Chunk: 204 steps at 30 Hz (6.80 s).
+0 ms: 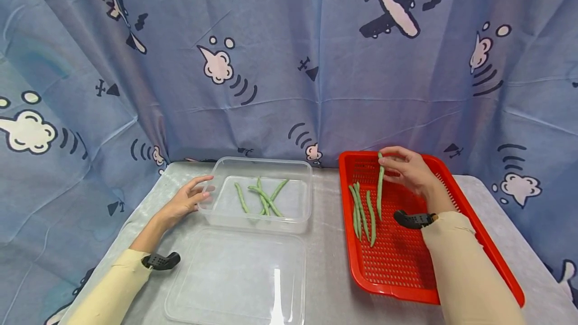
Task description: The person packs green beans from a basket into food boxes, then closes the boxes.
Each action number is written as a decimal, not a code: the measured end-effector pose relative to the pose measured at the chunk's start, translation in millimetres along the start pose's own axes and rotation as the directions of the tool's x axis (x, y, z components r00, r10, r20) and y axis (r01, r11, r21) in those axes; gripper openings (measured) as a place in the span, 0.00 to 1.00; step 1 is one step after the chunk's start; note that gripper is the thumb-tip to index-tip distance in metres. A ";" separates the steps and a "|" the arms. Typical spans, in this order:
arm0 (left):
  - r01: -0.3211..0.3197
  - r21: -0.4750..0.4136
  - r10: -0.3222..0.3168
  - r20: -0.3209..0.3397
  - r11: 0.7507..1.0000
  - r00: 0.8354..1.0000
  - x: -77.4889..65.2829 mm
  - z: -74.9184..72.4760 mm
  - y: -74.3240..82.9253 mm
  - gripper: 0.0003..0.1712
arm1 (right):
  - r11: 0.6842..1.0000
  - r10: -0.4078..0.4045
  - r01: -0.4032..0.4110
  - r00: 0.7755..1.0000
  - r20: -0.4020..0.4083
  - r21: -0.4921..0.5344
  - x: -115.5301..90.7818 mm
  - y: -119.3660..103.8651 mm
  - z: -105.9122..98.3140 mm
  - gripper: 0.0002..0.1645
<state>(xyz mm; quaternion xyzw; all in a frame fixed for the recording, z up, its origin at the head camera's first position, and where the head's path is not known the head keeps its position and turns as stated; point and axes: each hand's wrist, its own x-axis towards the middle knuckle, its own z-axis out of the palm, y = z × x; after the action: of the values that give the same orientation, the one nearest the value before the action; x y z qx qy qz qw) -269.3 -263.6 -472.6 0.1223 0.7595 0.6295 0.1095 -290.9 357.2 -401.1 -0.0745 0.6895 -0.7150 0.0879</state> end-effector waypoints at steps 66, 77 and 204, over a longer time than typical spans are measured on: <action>0.003 -0.014 -0.003 0.003 1.000 1.000 0.8 -0.6 -1.8 0.32 | 0.999 0.018 -0.020 0.999 0.041 0.035 91.0 -13.5 229.0 0.19; 0.002 -0.014 -0.002 0.005 1.000 1.000 0.9 1.3 0.2 0.33 | 0.995 0.056 -0.059 0.997 0.047 0.074 93.0 12.8 248.6 0.16; 0.001 0.018 -0.001 -0.022 1.000 1.000 -3.3 0.4 0.2 0.33 | 0.938 0.070 -0.039 0.994 0.079 -0.344 -0.2 31.1 7.6 0.32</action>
<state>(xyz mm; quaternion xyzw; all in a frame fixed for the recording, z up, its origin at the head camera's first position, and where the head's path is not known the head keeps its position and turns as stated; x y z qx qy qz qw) -266.0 -264.3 -472.4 0.1159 0.7665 0.6237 0.1002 -288.3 348.8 -431.9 -0.1017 0.8005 -0.5775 0.1241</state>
